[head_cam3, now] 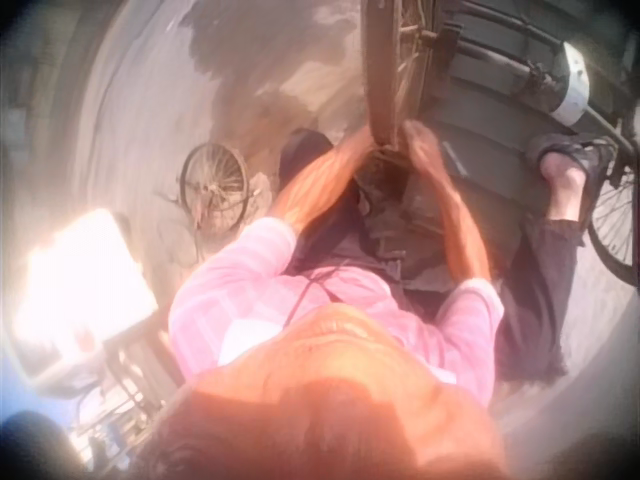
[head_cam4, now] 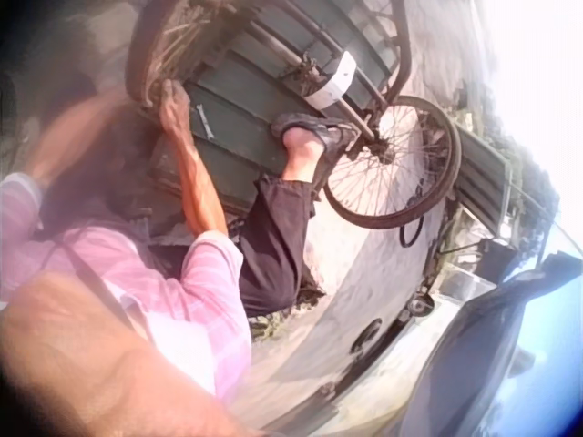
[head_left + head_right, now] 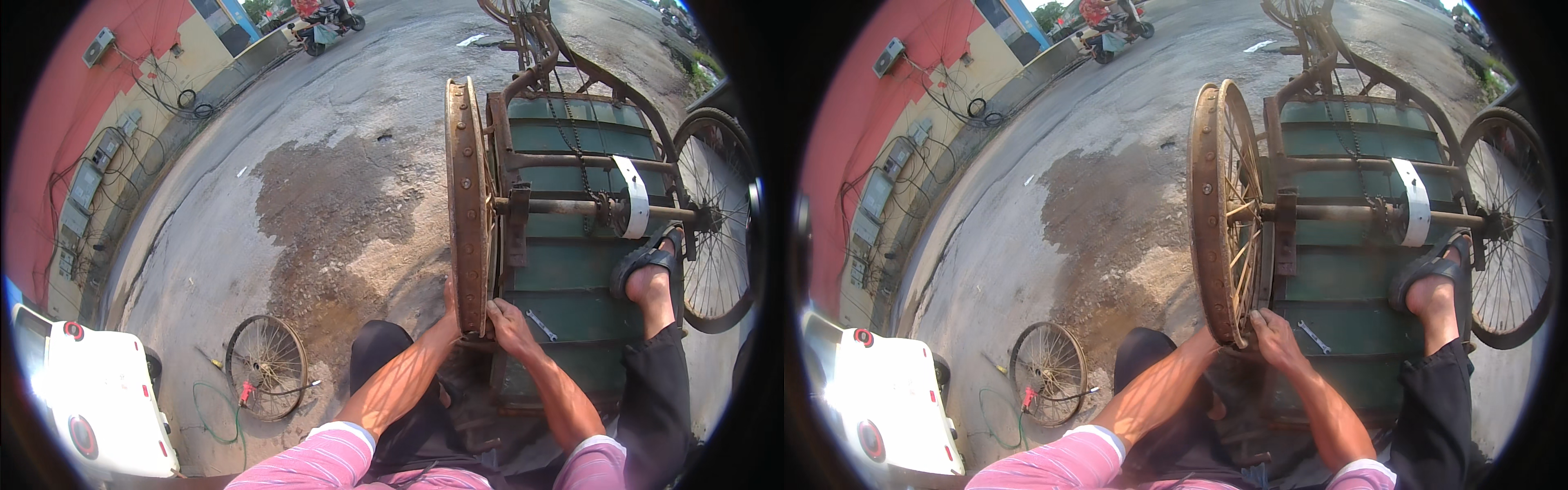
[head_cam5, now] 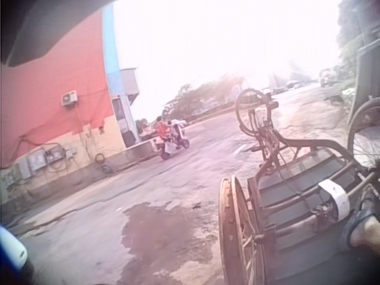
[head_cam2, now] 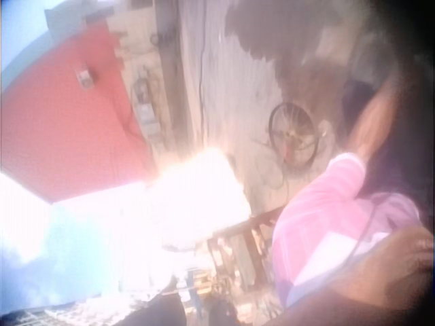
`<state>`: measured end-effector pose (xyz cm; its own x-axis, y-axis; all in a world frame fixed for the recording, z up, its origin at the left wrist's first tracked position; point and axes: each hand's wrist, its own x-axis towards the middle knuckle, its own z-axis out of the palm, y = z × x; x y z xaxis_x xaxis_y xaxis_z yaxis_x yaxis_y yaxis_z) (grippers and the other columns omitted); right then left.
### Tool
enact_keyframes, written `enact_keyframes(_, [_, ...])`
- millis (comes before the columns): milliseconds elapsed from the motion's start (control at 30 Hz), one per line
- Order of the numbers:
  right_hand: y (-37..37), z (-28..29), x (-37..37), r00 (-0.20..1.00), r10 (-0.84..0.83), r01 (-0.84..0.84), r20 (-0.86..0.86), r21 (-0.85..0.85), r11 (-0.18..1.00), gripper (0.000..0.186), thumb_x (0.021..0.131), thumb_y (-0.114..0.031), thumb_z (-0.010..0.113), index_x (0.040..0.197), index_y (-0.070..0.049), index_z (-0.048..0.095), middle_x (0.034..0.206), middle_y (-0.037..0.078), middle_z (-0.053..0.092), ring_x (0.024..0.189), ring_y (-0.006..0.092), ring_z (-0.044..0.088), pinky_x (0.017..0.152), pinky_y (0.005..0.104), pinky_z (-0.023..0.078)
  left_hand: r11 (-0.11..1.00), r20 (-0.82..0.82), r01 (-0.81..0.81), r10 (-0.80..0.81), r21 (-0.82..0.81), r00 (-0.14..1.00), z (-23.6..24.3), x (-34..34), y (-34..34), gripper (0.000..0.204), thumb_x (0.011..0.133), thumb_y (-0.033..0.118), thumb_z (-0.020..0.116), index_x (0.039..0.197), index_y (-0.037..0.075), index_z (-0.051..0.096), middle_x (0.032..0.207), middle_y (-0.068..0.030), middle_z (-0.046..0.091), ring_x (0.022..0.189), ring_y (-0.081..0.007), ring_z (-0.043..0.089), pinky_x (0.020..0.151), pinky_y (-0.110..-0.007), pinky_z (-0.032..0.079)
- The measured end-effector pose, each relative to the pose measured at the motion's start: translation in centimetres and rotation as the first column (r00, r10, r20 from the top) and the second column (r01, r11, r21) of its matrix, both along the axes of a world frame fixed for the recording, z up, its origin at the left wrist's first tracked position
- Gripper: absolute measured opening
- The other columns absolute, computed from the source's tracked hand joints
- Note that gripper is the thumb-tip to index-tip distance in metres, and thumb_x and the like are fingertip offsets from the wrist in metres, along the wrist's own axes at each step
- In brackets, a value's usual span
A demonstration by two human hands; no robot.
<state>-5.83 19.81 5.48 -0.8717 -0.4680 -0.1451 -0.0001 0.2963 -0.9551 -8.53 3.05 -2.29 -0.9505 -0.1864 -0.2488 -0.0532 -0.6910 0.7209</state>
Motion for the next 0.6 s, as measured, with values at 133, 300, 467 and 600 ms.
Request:
enact_keyframes(133, [1.0,2.3,-0.5,0.976,0.21,-0.208,-0.051,0.032,0.978,0.057,0.116,-0.049,0.041,0.089,-0.002,0.059,0.072,0.006,0.055,0.069,0.0162,0.051,0.065,0.0382,0.047,0.996,-0.008,0.083,-0.083,0.041,0.997,-0.3,0.6,0.2,0.032,0.112,0.038,0.057,0.117,0.006,0.062,0.099,-0.009,0.07,0.082,-0.0188,0.069,0.069,-0.037,0.059])
enact_keyframes(300, [0.9,1.1,-1.4,0.953,0.251,-0.247,-0.172,0.041,0.968,0.055,0.115,-0.042,0.043,0.092,0.003,0.062,0.077,0.02,0.061,0.071,0.0299,0.053,0.071,0.0476,0.047,0.983,-0.024,0.17,-0.169,0.066,0.985,-0.1,1.1,0.1,0.033,0.112,0.038,0.056,0.119,0.006,0.062,0.1,-0.0091,0.07,0.083,-0.0195,0.069,0.07,-0.037,0.06])
enact_keyframes(467, [0.6,1.2,-0.4,0.971,0.183,-0.195,-0.155,-0.071,0.978,0.054,0.116,-0.042,0.045,0.089,0.003,0.06,0.073,0.016,0.055,0.07,0.0243,0.047,0.068,0.0443,0.046,0.972,-0.025,0.219,-0.217,0.085,0.976,-0.2,1.7,-0.6,0.035,0.112,0.039,0.056,0.12,0.006,0.062,0.101,-0.0092,0.07,0.084,-0.0201,0.069,0.072,-0.038,0.06])
enact_keyframes(600, [0.1,1.2,0.3,0.982,0.117,-0.139,-0.148,-0.151,0.979,0.052,0.115,-0.039,0.049,0.087,0.003,0.061,0.07,0.015,0.054,0.066,0.021,0.046,0.063,0.0426,0.046,0.965,-0.028,0.243,-0.241,0.101,0.97,-0.3,2.0,-0.5,0.036,0.112,0.04,0.055,0.121,0.006,0.063,0.102,-0.0092,0.07,0.085,-0.0205,0.069,0.073,-0.038,0.06])
